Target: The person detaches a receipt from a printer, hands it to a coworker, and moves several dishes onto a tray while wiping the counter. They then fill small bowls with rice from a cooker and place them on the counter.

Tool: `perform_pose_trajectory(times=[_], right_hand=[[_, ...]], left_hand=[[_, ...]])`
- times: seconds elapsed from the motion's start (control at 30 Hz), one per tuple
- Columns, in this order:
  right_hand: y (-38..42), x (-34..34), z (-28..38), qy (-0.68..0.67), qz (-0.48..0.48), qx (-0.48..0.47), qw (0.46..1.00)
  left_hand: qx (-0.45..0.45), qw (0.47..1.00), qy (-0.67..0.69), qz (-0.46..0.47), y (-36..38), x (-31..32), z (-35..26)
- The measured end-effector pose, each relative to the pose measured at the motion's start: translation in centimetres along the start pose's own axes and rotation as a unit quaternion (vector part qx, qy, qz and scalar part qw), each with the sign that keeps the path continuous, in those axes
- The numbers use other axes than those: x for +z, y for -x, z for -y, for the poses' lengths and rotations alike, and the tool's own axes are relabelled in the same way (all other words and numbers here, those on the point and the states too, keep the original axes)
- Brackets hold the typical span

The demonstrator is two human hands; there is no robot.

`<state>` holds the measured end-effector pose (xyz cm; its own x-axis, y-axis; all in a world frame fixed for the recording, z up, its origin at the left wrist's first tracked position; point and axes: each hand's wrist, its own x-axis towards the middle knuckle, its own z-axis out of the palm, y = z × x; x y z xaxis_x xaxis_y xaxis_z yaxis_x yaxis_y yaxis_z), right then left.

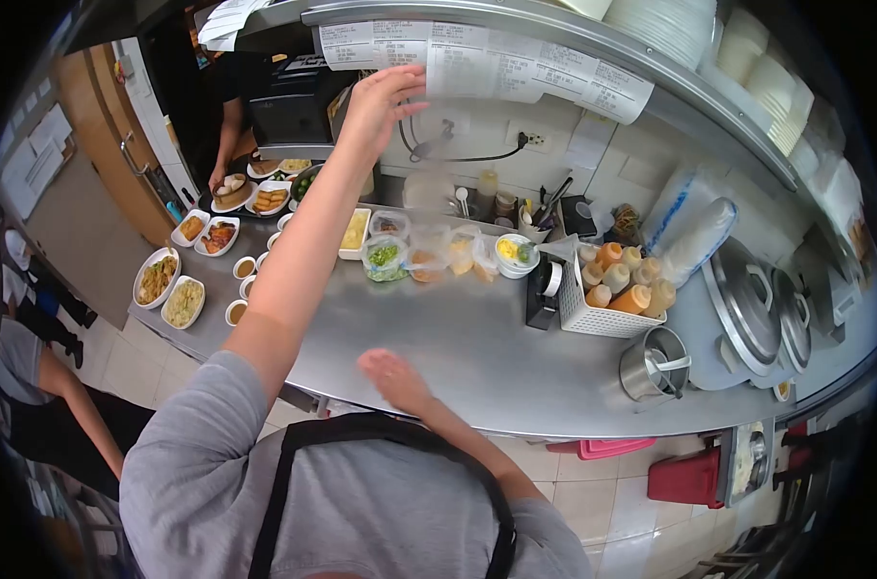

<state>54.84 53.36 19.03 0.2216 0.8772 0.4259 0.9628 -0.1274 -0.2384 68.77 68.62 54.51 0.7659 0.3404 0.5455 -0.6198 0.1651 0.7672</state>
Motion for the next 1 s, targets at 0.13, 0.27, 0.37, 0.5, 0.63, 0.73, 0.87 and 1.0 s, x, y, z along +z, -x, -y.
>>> perform_pose_trajectory(times=[0.13,0.27,0.37,0.5,0.63,0.73,0.87,1.0], right_hand=[[8.0,-2.2,-8.7,0.177,-0.162,0.172,0.955],[16.5,-7.1,-13.0,0.26,-0.087,0.322,0.906],[19.0,-7.6,-13.6,0.268,-0.033,0.446,0.853],[19.3,-6.7,-14.2,0.269,-0.062,0.469,0.839],[19.3,-6.8,-14.1,0.274,-0.065,0.472,0.836],[19.3,-6.6,-14.2,0.279,-0.07,0.469,0.835],[19.4,-6.3,-14.5,0.276,-0.104,0.47,0.832],[19.5,-6.4,-14.5,0.277,-0.09,0.466,0.835]], left_hand=[[-0.012,0.997,0.065,0.04,-0.1,1.8,-1.7],[0.024,0.996,0.082,0.035,-1.4,3.2,-0.5],[0.042,0.996,0.08,0.013,-1.8,3.6,-0.2],[0.012,0.991,0.133,0.004,-1.3,3.6,-1.1],[0.023,0.988,0.151,0.036,-1.3,3.1,-0.4],[0.042,0.992,0.121,0.019,-1.5,3.2,0.0],[0.056,0.984,0.168,-0.007,-2.4,3.0,1.1],[-0.053,0.972,0.223,-0.045,-2.1,2.3,0.8]])
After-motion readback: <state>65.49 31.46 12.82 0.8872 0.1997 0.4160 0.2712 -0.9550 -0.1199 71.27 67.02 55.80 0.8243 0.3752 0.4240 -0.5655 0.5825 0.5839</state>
